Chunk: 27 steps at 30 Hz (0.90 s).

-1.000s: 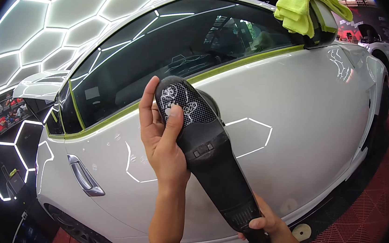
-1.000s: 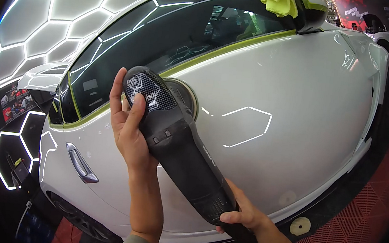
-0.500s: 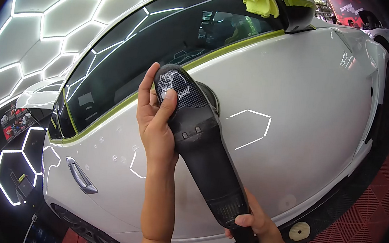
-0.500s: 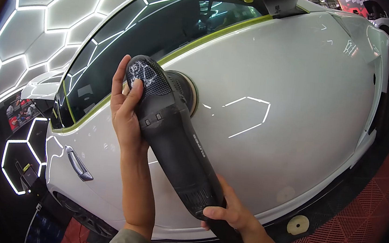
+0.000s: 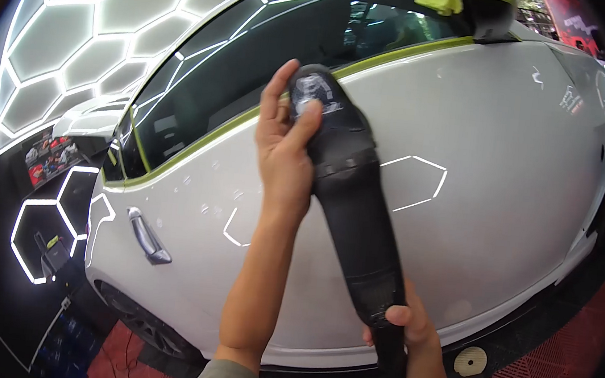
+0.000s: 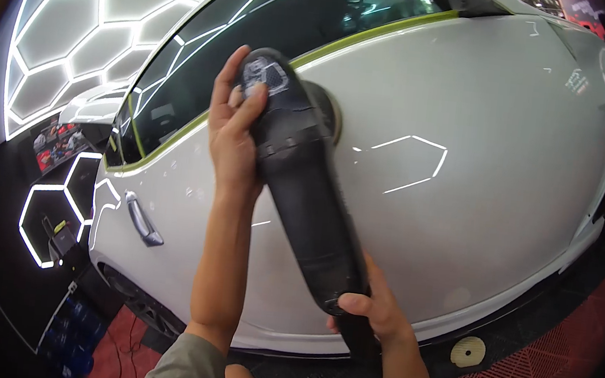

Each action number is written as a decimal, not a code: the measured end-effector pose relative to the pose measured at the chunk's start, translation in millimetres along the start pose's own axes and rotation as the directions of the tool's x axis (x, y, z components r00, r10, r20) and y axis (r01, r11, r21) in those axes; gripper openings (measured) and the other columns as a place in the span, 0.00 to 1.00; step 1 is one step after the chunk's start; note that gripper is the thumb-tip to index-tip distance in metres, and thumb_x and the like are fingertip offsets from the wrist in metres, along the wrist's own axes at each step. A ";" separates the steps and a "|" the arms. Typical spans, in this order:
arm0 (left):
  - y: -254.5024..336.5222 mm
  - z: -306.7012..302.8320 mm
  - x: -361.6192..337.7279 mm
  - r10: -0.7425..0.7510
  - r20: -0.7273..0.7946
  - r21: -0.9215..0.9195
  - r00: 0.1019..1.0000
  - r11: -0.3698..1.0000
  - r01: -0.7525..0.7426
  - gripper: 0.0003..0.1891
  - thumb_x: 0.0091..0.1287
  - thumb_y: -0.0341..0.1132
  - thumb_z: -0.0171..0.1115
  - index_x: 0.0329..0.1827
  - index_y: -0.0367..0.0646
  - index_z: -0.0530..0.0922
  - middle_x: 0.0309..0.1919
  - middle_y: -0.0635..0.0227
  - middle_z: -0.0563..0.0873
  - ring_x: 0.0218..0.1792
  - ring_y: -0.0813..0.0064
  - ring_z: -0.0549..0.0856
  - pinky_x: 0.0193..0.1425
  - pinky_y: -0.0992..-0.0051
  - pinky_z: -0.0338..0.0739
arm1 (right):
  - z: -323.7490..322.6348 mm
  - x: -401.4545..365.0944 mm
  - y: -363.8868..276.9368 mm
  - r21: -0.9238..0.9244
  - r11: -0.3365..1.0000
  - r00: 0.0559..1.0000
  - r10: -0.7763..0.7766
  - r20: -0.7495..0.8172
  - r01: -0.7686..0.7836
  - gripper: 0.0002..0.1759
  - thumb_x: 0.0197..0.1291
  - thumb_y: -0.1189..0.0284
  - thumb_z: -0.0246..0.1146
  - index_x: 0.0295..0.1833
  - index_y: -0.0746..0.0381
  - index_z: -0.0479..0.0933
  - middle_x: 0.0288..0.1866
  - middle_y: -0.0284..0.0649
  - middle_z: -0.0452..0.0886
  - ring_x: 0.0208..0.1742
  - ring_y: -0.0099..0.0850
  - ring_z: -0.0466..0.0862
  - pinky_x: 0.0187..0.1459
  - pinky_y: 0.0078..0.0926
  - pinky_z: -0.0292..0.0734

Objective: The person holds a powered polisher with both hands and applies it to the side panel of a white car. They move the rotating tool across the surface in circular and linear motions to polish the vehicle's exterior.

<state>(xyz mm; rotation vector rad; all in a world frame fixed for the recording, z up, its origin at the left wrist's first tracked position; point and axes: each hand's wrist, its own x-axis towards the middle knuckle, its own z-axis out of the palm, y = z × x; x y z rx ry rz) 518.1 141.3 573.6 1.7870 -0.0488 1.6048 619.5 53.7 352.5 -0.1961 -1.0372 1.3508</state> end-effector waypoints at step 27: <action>-7.3 -54.8 -104.5 -0.004 0.097 -0.004 0.995 1.000 0.005 0.30 0.71 0.32 0.60 0.75 0.39 0.64 0.49 0.64 0.71 0.50 0.72 0.72 0.60 0.73 0.66 | -4.6 -75.7 121.3 0.137 0.988 0.980 -0.047 -0.192 0.074 0.55 0.39 0.55 0.81 0.61 0.82 0.61 0.39 0.62 0.78 0.25 0.44 0.85 0.22 0.34 0.85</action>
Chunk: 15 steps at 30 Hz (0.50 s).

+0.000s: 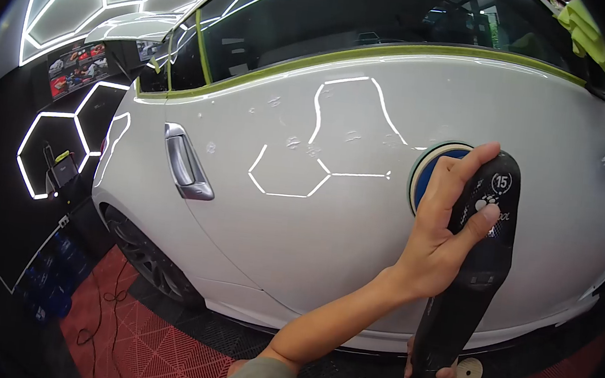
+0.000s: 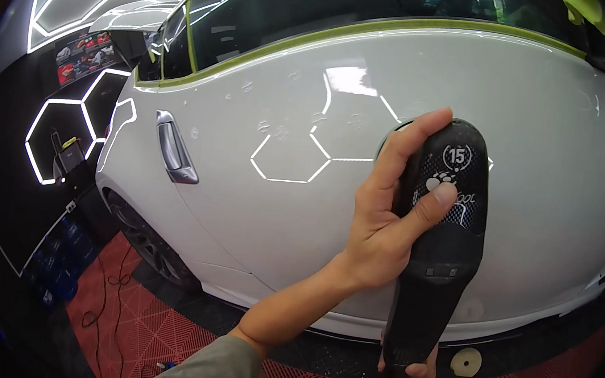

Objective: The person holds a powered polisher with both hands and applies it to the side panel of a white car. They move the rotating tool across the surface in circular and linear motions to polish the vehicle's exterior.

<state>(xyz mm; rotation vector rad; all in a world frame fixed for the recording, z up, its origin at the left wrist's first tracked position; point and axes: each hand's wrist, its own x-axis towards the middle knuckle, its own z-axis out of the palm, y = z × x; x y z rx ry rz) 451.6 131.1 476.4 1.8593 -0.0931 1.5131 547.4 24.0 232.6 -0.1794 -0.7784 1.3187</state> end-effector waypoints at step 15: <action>52.1 -108.4 -46.1 0.105 -0.362 -0.015 0.926 0.993 -0.119 0.38 0.63 0.24 0.65 0.76 0.31 0.60 0.65 0.50 0.76 0.65 0.64 0.76 0.72 0.68 0.66 | 53.8 39.6 50.2 -0.432 0.900 0.979 0.136 0.151 -0.058 0.59 0.35 0.58 0.81 0.70 0.71 0.58 0.59 0.46 0.74 0.63 0.37 0.73 0.66 0.34 0.67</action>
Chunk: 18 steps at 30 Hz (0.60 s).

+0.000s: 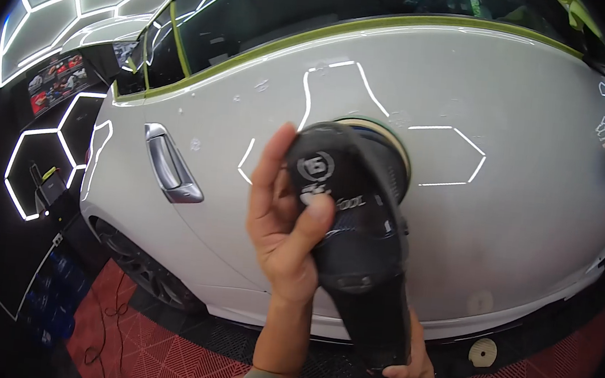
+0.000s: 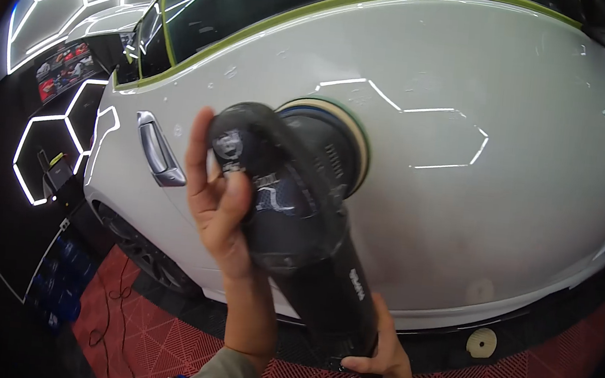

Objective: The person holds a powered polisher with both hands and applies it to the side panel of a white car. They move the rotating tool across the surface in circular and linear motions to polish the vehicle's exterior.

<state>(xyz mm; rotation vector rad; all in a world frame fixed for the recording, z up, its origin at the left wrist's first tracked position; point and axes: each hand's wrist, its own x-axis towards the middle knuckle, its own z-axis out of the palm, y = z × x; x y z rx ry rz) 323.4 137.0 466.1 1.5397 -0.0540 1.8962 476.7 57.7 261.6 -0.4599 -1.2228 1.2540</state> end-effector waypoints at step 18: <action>53.4 -122.3 14.5 -0.025 -0.139 -0.029 0.990 0.999 0.021 0.34 0.67 0.25 0.65 0.75 0.32 0.62 0.62 0.60 0.74 0.62 0.70 0.76 0.69 0.70 0.67 | 86.8 54.6 24.4 -0.090 0.987 0.987 0.143 0.067 -0.137 0.62 0.31 0.55 0.81 0.70 0.71 0.59 0.62 0.45 0.73 0.64 0.36 0.73 0.68 0.33 0.65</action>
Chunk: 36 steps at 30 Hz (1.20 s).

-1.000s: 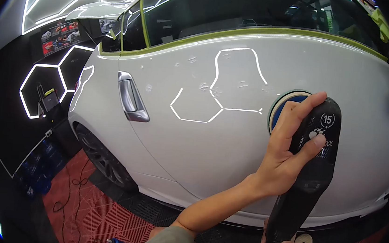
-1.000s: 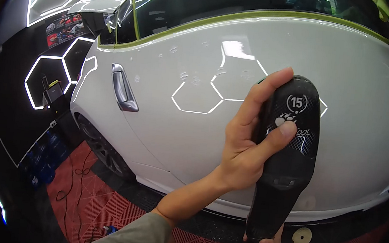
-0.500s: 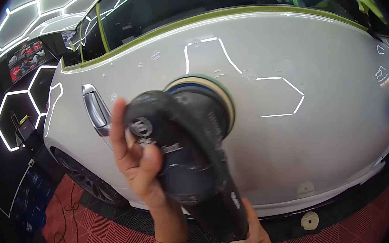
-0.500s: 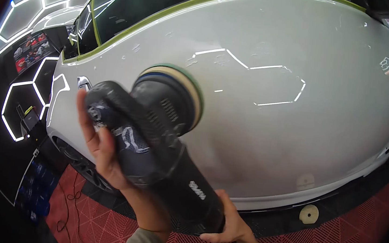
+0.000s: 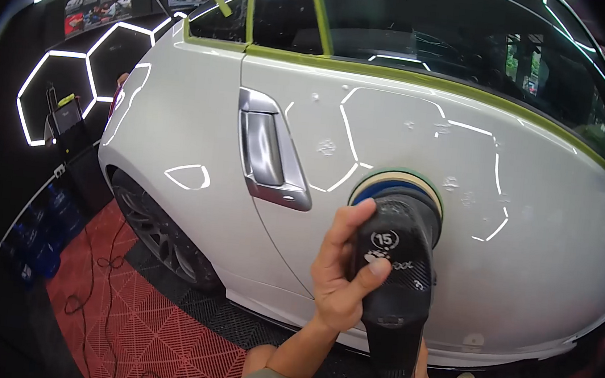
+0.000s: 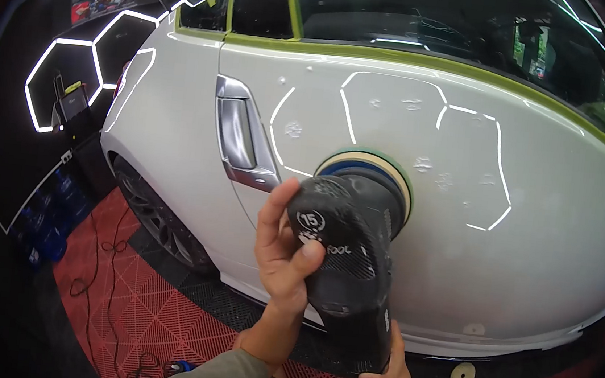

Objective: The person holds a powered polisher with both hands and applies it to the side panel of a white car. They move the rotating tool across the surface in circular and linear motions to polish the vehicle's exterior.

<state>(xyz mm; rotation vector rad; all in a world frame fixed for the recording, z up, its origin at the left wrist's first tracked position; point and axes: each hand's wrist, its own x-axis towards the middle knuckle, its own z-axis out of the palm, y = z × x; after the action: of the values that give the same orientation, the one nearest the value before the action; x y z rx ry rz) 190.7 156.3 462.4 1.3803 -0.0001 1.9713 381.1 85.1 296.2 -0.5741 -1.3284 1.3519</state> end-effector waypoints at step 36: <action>22.8 -46.7 152.0 0.088 -0.093 -0.047 0.992 0.995 -0.093 0.23 0.73 0.22 0.55 0.71 0.34 0.67 0.53 0.50 0.84 0.49 0.65 0.88 0.55 0.66 0.87 | 85.1 94.0 -95.8 -0.208 0.972 0.993 0.114 0.002 -0.111 0.55 0.49 0.64 0.77 0.76 0.68 0.51 0.63 0.45 0.71 0.66 0.32 0.71 0.69 0.32 0.65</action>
<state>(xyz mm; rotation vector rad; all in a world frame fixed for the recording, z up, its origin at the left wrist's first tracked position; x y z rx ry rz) 114.3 240.8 575.6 1.2770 -0.0714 2.0933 312.7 115.6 436.5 -0.7936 -1.4780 1.3183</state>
